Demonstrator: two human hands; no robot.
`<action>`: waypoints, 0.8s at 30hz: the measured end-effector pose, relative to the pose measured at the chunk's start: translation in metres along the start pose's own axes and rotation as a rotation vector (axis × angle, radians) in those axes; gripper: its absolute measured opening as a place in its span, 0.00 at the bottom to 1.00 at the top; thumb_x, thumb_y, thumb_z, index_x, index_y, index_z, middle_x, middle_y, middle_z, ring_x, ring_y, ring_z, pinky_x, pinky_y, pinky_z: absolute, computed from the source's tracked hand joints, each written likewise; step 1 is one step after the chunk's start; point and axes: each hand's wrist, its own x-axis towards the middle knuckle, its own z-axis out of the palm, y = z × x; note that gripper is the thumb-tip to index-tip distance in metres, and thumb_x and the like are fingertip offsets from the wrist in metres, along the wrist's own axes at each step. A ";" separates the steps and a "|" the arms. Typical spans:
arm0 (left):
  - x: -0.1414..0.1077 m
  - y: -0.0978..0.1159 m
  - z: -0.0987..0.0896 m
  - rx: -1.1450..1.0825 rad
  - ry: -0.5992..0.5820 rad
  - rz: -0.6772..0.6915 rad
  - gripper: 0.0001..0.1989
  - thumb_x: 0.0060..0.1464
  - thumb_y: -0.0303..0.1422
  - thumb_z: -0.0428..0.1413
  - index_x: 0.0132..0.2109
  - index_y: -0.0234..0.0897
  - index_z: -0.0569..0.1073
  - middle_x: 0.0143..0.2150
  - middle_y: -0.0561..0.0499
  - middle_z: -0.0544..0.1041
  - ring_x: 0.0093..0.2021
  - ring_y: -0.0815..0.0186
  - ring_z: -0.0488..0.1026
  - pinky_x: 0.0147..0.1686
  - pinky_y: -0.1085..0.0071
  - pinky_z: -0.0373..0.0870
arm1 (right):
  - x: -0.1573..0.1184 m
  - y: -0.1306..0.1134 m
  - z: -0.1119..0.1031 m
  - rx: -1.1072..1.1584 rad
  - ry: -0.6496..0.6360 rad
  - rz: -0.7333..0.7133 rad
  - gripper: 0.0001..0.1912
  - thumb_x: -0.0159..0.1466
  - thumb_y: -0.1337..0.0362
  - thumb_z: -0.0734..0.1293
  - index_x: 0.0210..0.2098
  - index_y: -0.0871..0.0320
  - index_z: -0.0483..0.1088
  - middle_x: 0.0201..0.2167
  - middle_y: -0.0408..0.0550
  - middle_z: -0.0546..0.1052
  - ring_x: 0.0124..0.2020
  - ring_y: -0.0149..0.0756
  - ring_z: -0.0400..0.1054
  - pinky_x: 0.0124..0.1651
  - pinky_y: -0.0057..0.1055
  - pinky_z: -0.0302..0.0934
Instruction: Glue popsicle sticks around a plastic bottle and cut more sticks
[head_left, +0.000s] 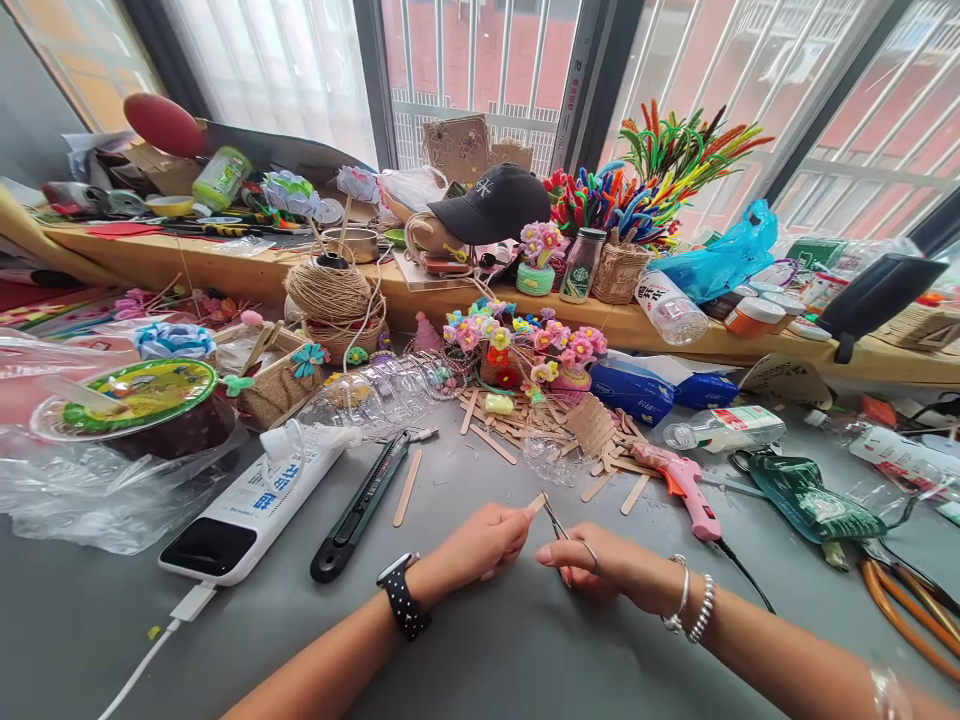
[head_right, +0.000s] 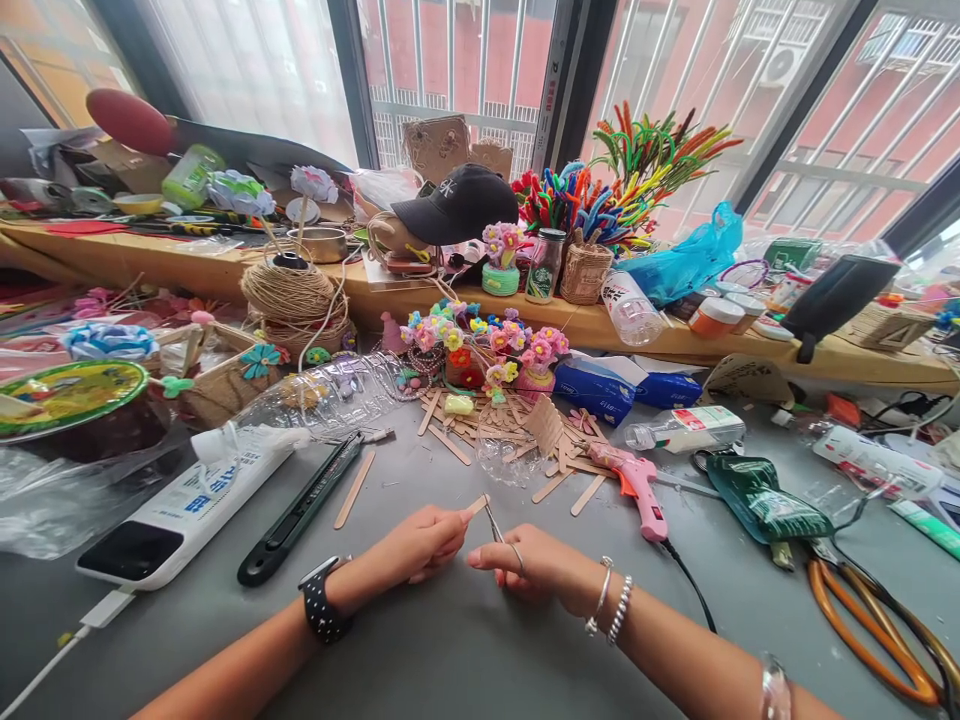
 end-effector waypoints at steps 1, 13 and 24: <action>0.000 0.000 0.000 -0.005 -0.003 0.000 0.22 0.50 0.47 0.40 0.17 0.36 0.50 0.12 0.61 0.47 0.12 0.78 0.44 0.10 0.78 0.43 | 0.000 -0.001 0.000 -0.001 -0.026 0.004 0.18 0.49 0.51 0.62 0.14 0.58 0.57 0.07 0.34 0.51 0.11 0.20 0.40 0.15 0.24 0.31; -0.001 0.006 -0.004 -0.075 -0.048 -0.030 0.22 0.50 0.45 0.41 0.17 0.36 0.49 0.13 0.61 0.47 0.12 0.78 0.43 0.09 0.79 0.42 | -0.001 -0.001 0.004 0.011 0.045 -0.014 0.18 0.50 0.52 0.61 0.15 0.58 0.55 0.07 0.33 0.49 0.11 0.20 0.39 0.14 0.24 0.30; -0.003 0.006 -0.002 -0.086 -0.029 0.108 0.20 0.53 0.43 0.40 0.22 0.33 0.60 0.16 0.60 0.54 0.15 0.78 0.50 0.14 0.79 0.47 | -0.002 0.009 0.000 0.039 -0.008 -0.204 0.18 0.53 0.49 0.59 0.25 0.60 0.61 0.10 0.34 0.59 0.10 0.20 0.47 0.13 0.21 0.38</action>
